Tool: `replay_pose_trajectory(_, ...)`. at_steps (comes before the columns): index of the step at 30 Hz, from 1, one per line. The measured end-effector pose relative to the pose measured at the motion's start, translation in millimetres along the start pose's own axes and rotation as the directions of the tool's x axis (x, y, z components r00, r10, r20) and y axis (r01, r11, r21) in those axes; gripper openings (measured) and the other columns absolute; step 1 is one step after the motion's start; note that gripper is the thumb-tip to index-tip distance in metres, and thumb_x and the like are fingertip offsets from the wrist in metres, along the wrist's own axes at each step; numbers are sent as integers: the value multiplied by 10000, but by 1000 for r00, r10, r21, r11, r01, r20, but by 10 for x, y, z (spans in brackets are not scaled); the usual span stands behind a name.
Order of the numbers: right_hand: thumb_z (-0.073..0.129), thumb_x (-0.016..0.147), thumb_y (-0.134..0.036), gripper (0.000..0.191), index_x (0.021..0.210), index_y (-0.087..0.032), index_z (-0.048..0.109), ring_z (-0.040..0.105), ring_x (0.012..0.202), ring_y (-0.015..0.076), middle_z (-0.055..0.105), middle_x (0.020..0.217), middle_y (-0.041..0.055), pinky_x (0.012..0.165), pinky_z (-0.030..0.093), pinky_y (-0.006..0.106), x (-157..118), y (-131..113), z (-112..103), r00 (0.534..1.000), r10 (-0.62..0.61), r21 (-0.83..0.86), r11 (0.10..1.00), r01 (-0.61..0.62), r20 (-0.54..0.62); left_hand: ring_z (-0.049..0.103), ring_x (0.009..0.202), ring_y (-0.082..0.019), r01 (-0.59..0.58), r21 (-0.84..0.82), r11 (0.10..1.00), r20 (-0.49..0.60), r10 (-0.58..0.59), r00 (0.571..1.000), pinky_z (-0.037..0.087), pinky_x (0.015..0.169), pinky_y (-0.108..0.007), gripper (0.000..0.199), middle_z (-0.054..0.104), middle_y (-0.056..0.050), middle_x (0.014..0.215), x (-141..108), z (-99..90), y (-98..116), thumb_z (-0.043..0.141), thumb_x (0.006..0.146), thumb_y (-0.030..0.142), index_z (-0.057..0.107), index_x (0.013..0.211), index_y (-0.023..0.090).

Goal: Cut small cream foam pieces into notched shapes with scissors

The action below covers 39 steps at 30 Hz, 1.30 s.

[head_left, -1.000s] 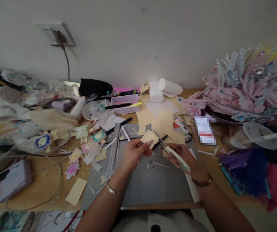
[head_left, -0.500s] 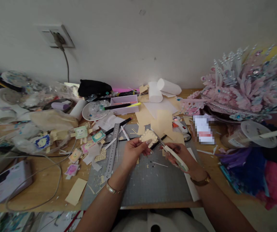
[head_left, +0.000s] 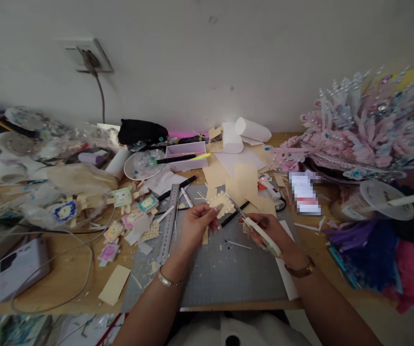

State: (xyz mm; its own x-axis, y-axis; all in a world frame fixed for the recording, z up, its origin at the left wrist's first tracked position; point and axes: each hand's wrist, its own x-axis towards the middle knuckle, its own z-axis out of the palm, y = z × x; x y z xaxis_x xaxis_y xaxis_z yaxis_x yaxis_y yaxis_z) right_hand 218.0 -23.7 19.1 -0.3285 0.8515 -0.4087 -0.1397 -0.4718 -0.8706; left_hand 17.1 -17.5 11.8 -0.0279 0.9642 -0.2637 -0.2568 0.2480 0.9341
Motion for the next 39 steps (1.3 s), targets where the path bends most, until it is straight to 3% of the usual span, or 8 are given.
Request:
replay_pose_trajectory(19,895,532,-419,403,756,-128,728,345,311,17,526,480,-58,297,267,162,-8,-16,33,999,23,-43,999,-21,36,434,356,-66,-27,-27,999,-98,25,995,322,368,-180,495,526,37,421,15,-10,21,785,616,612,542,602,180)
replay_pose_trajectory(29,834,632,-502,421,780,-127,713,360,335,15,562,550,-38,314,305,161,-46,-42,32,994,74,-114,991,-65,82,409,332,-61,-28,-28,999,-146,23,989,305,350,-179,533,510,46,402,30,-29,40,780,598,650,526,593,182)
replay_pose_trajectory(36,813,659,-520,409,791,-139,748,384,344,39,519,464,-51,328,284,173,-20,-3,0,991,-2,-154,988,23,137,386,318,-51,-37,-21,999,-158,33,987,279,342,-174,504,505,50,395,32,-49,43,783,628,616,530,586,181)
replay_pose_trajectory(39,824,647,-503,398,786,-137,753,390,358,36,566,513,-33,334,287,172,-12,-10,2,990,-3,-164,986,26,138,375,311,-52,-31,-18,999,-159,28,987,267,335,-181,505,501,50,395,30,-47,46,779,631,619,527,581,184)
